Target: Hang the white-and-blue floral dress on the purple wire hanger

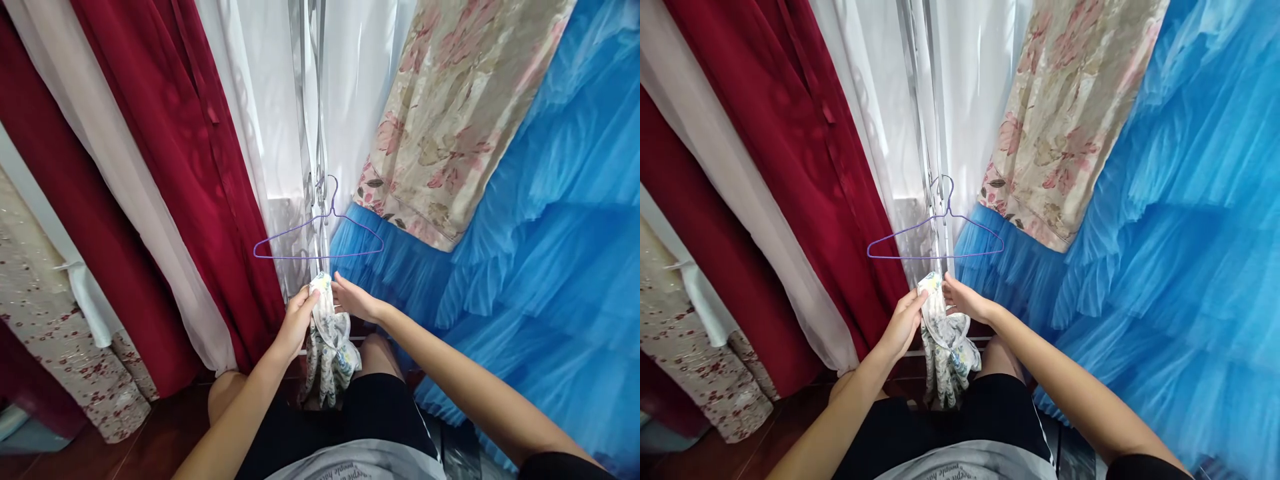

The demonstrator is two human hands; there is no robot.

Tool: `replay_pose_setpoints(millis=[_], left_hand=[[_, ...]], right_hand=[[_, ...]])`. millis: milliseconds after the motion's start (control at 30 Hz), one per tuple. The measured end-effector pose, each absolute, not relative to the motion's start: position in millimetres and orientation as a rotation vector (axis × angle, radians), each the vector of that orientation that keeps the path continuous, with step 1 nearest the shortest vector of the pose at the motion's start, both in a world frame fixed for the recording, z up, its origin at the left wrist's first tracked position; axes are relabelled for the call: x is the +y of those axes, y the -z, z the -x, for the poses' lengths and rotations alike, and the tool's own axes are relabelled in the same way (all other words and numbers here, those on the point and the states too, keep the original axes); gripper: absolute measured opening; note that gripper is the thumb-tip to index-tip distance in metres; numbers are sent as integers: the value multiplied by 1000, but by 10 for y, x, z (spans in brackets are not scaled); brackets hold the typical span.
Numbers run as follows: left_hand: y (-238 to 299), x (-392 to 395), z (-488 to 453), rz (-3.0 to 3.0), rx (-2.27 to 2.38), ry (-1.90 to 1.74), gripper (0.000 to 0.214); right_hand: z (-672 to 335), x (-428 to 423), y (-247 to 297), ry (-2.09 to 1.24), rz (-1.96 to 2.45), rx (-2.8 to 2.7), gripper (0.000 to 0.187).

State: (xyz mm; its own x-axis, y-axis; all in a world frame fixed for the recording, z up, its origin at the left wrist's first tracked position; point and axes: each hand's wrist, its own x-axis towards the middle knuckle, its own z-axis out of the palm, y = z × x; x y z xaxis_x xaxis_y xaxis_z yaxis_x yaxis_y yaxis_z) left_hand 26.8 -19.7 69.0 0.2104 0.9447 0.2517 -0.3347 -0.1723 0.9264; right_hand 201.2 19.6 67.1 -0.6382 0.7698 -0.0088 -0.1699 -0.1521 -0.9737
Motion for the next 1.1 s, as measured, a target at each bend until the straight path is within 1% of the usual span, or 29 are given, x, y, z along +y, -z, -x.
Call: replay_pose_setpoints(millis=[100, 200, 233, 300, 367, 400, 433, 467, 500, 533, 567, 600, 667, 767, 867, 967, 1033, 1100], left_hand=[[-666, -205, -281, -1492, 779, -1308, 32], [-710, -305, -260, -1949, 830, -1144, 30], [-729, -340, -250, -2071, 824, -1084, 30], [-744, -375, -229, -2179, 777, -1002, 32], [-713, -351, -208, -2098, 694, -984, 35], [-682, -324, -196, -2008, 658, -1001, 32], [-646, -294, -184, -1900, 630, -1030, 26], [-607, -267, -170, -1795, 610, -1055, 22], [-569, -247, -155, -1713, 593, -1057, 29], [-534, -239, -138, -1663, 572, -1013, 40], [-500, -241, -119, -1647, 552, -927, 48], [-467, -254, -99, -1660, 538, -803, 48], [-396, -291, -50, -1752, 574, -536, 43], [-296, -294, 79, -1997, 773, -314, 54], [-314, -154, 323, -2265, 965, -337, 55], [-500, 94, 651, -2540, 1101, -423, 51], [-668, 274, 864, -2683, 1206, -451, 53], [-830, 447, 1044, -2738, 1309, -520, 53]], right_hand=[[-1991, 163, -698, -1959, 712, -1379, 67], [-2017, 115, -676, -2160, 810, -1202, 69], [-2034, 93, -667, -2212, 851, -1145, 64], [-2075, 40, -656, -2262, 886, -1048, 44], [-2117, -30, -664, -2255, 845, -987, 19], [-2136, -72, -677, -2239, 815, -990, 10], [-2154, -116, -695, -2219, 790, -1014, 15], [-2173, -163, -719, -2197, 774, -1054, 26], [-2192, -208, -750, -2178, 770, -1097, 37], [-2216, -251, -788, -2157, 773, -1129, 45], [-2247, -289, -835, -2133, 780, -1148, 49], [-2285, -320, -891, -2103, 791, -1157, 50], [-2390, -357, -1031, -2020, 811, -1193, 47], [-2592, -369, -1273, -1843, 875, -1305, 40], [-2780, -367, -1460, -1613, 1030, -1461, 33], [-2882, -371, -1538, -1380, 1255, -1695, 26], [-2883, -372, -1561, -1323, 1327, -1878, 20], [-2832, -358, -1593, -1287, 1297, -2078, 15]])
